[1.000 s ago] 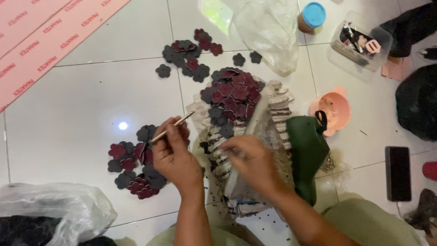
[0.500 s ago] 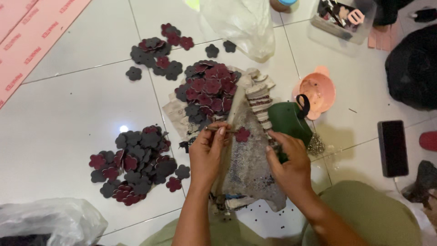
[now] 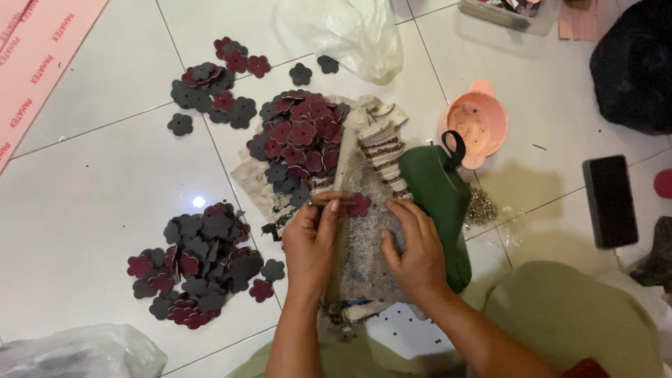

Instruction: The person sits on the floor and glues flower-shaped fabric cutouts onto the strap of a green shoe upper. They pick up each flower piece, apply glue with a small stick-like tool, press the flower onto the shoe, and set the finished shoe aside before starting another one.

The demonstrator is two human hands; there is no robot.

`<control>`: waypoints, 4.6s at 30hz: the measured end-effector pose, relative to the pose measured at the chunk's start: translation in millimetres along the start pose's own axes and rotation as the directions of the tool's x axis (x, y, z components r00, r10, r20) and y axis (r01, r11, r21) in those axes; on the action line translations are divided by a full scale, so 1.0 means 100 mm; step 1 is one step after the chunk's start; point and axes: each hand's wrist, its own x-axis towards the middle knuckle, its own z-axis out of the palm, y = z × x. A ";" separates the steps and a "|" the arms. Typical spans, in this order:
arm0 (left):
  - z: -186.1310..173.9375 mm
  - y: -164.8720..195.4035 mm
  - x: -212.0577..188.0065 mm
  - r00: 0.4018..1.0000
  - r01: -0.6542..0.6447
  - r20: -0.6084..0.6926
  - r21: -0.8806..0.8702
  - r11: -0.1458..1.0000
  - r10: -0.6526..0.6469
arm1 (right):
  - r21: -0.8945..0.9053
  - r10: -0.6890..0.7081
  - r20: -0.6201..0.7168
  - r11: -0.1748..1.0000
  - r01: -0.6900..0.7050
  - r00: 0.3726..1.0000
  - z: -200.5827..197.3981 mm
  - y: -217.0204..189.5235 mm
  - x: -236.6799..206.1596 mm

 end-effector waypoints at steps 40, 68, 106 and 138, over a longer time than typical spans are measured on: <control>0.22 -0.01 -0.11 0.804 -0.508 0.216 0.734 0.451 0.553 | 0.017 -0.030 -0.024 0.999 0.031 0.999 -1.35 -0.51 0.27; 0.23 0.02 -0.05 0.777 -0.540 0.188 0.690 0.482 0.600 | 0.351 0.172 -0.001 0.922 -0.161 0.985 -1.48 -0.47 0.19; 0.13 0.29 -0.07 0.922 -0.355 0.089 0.578 0.735 0.376 | -0.397 0.286 0.071 0.887 -0.236 0.956 -0.72 0.31 0.44; -0.07 0.43 -0.16 0.597 -0.556 -0.447 0.367 0.745 0.666 | 0.680 0.337 0.316 0.572 -0.460 0.887 -0.13 -0.29 0.70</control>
